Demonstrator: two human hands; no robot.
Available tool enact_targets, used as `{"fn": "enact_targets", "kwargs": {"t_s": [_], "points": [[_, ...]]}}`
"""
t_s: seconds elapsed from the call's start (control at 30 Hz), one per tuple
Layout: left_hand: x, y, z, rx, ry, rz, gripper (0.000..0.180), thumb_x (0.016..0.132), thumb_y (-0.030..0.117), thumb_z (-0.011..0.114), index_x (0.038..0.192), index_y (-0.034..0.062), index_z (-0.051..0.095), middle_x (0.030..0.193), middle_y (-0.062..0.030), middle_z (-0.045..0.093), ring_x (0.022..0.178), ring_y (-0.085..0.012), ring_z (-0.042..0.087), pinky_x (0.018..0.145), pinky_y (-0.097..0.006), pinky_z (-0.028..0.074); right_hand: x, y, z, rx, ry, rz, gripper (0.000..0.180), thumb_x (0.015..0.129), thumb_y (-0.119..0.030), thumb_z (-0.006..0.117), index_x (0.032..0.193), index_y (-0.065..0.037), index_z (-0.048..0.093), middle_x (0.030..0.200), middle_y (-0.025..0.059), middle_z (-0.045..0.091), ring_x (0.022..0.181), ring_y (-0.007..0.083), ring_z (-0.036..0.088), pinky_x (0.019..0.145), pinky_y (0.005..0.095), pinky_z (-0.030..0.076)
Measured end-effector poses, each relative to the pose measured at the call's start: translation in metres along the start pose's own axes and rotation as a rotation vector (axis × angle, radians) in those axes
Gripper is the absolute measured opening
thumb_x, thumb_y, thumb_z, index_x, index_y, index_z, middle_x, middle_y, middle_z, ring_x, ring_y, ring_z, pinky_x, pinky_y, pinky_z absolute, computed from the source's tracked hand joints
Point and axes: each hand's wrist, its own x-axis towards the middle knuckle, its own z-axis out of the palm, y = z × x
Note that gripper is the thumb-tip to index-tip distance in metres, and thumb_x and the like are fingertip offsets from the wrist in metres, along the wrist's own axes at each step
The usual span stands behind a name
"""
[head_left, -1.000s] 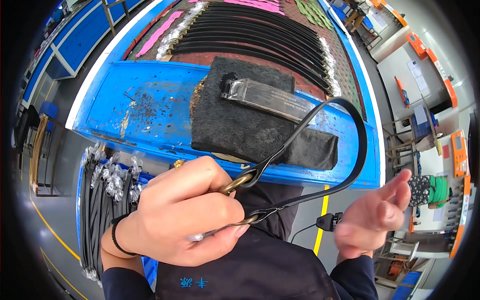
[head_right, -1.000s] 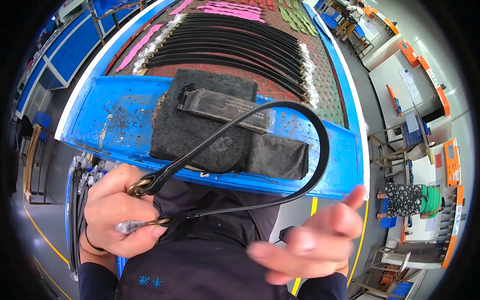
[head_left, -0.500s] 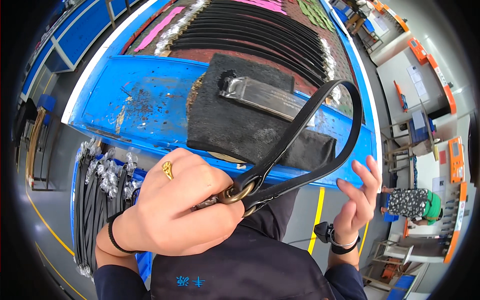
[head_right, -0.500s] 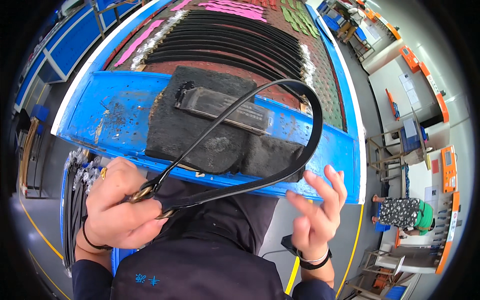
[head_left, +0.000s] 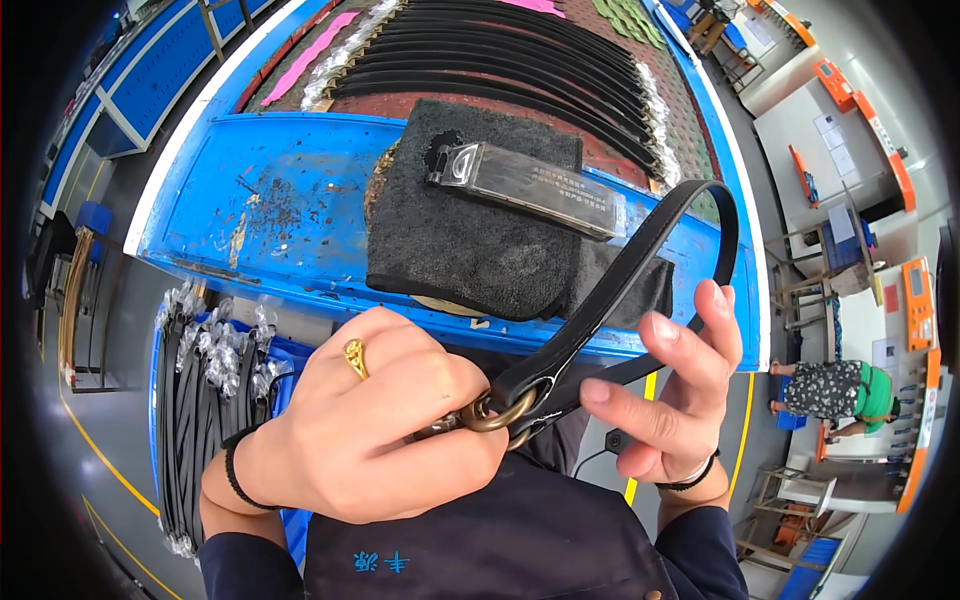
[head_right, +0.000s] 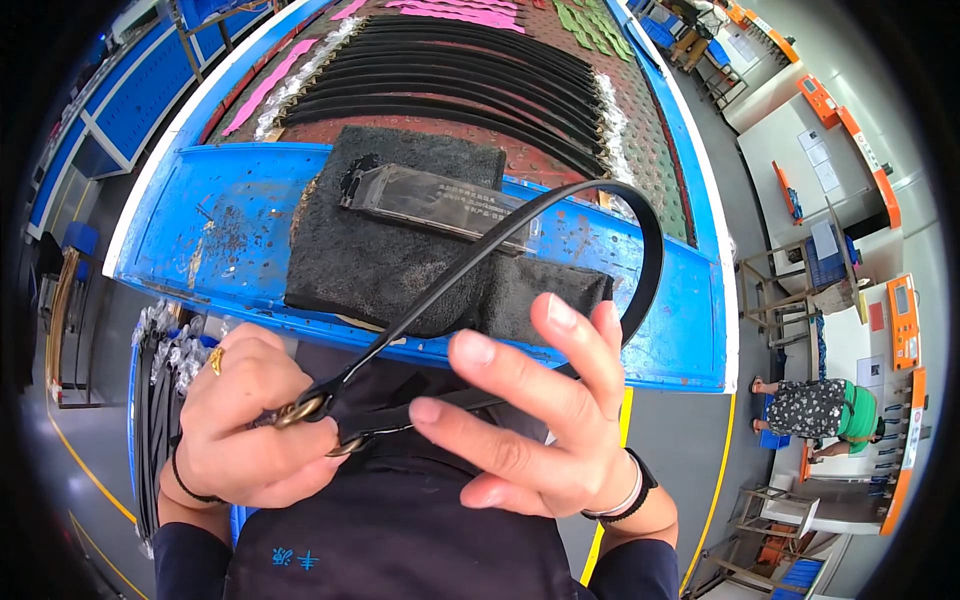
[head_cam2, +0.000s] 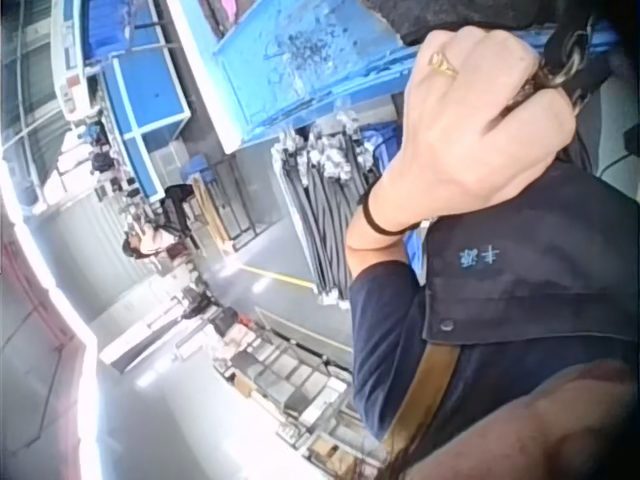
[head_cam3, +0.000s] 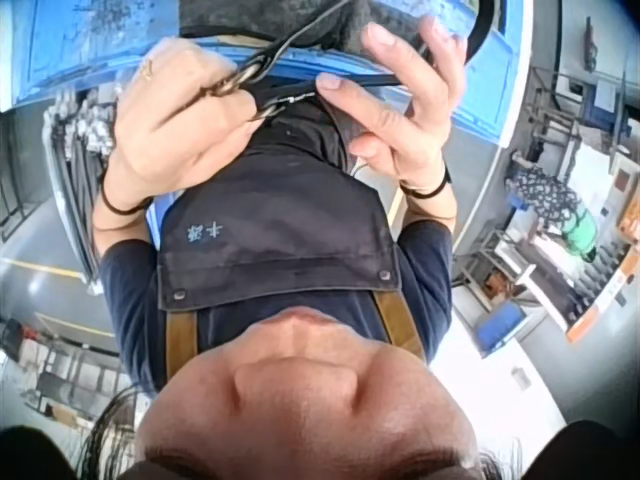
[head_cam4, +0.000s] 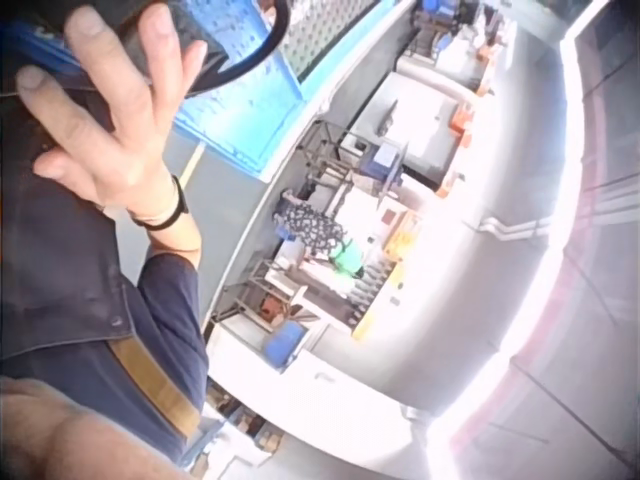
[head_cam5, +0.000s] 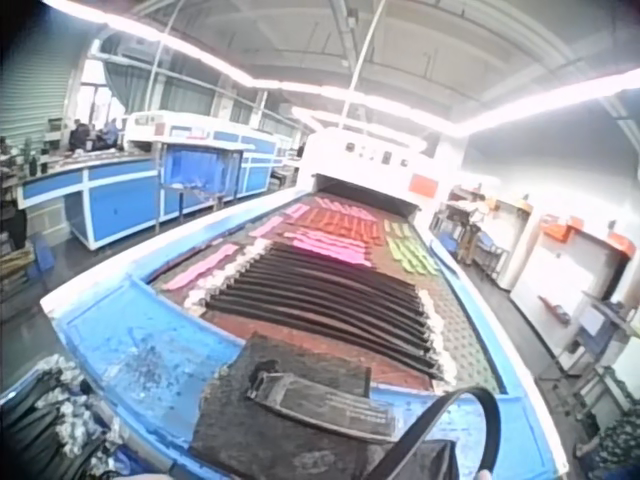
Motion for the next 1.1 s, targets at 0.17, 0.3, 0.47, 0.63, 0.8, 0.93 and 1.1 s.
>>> {"fn": "enact_targets", "kwargs": {"t_s": [0.17,0.3,0.47,0.63,0.8,0.93,1.1], "points": [[-0.003,-0.001,-0.001,0.002,-0.001,-0.001,0.016,0.058,0.016,0.071,0.070,0.0088,0.061,0.071,-0.0052,0.050,0.060,-0.0209,0.050,0.054,-0.035,0.039,-0.011,0.007,0.002,0.064,0.172,0.121,0.056,0.091,-0.052,0.027,0.101,-0.013,0.066,0.118,0.0162,0.052,0.121,0.0338,0.037,0.104,0.0478,0.020],[-0.003,-0.003,0.003,0.036,0.147,-0.013,0.015,0.052,0.009,0.065,0.066,0.0110,0.058,0.070,-0.0022,0.051,0.056,-0.0141,0.047,0.049,-0.026,0.034,-0.053,0.025,0.011,0.050,0.567,0.164,0.050,0.093,-0.042,0.028,0.107,-0.007,0.061,0.120,0.0183,0.049,0.118,0.0338,0.040,0.101,0.0480,0.025],[-0.008,-0.011,0.003,0.020,0.183,-0.016,0.018,0.053,0.008,0.069,0.069,0.0102,0.059,0.069,-0.0026,0.051,0.055,-0.0153,0.047,0.049,-0.027,0.034,-0.066,0.052,0.026,-0.267,0.118,0.525,0.032,0.086,-0.023,0.046,0.107,-0.003,0.061,0.126,0.0152,0.045,0.122,0.0358,0.035,0.103,0.0496,0.018],[-0.009,-0.010,0.001,-0.063,0.143,-0.078,0.022,0.056,0.007,0.072,0.074,0.0081,0.059,0.067,-0.0048,0.051,0.054,-0.0173,0.047,0.049,-0.028,0.035,-0.066,0.051,0.024,-0.297,-0.046,0.517,0.027,0.080,-0.018,0.058,0.104,-0.008,0.064,0.130,0.0139,0.044,0.127,0.0351,0.029,0.105,0.0513,0.011],[-0.012,-0.007,0.005,-0.248,0.175,-0.209,0.018,0.072,0.012,0.068,0.080,0.0048,0.054,0.066,-0.0058,0.049,0.051,-0.0177,0.044,0.050,-0.028,0.035,-0.073,0.051,0.019,-0.420,-0.190,0.495,0.030,0.074,-0.013,0.063,0.102,-0.002,0.062,0.130,0.0137,0.044,0.126,0.0366,0.030,0.103,0.0510,0.018],[-0.012,0.000,0.009,-1.017,0.198,-0.767,0.019,0.085,0.020,0.057,0.087,0.0048,0.046,0.065,-0.0003,0.045,0.054,-0.0054,0.037,0.050,-0.021,0.032,-0.074,0.035,-0.018,-0.415,0.188,0.360,0.029,0.082,-0.026,0.055,0.098,-0.002,0.062,0.122,0.0180,0.047,0.124,0.0386,0.031,0.102,0.0516,0.019],[0.010,0.004,0.016,-1.519,-0.011,-1.009,0.023,0.089,0.025,0.048,0.086,0.0032,0.041,0.058,-0.0012,0.040,0.047,-0.0074,0.034,0.045,-0.022,0.028,-0.022,0.009,-0.031,-0.573,0.141,0.020,0.031,0.071,-0.043,0.065,0.099,-0.031,0.062,0.134,0.0121,0.034,0.129,0.0376,0.022,0.105,0.0541,0.010]]}}
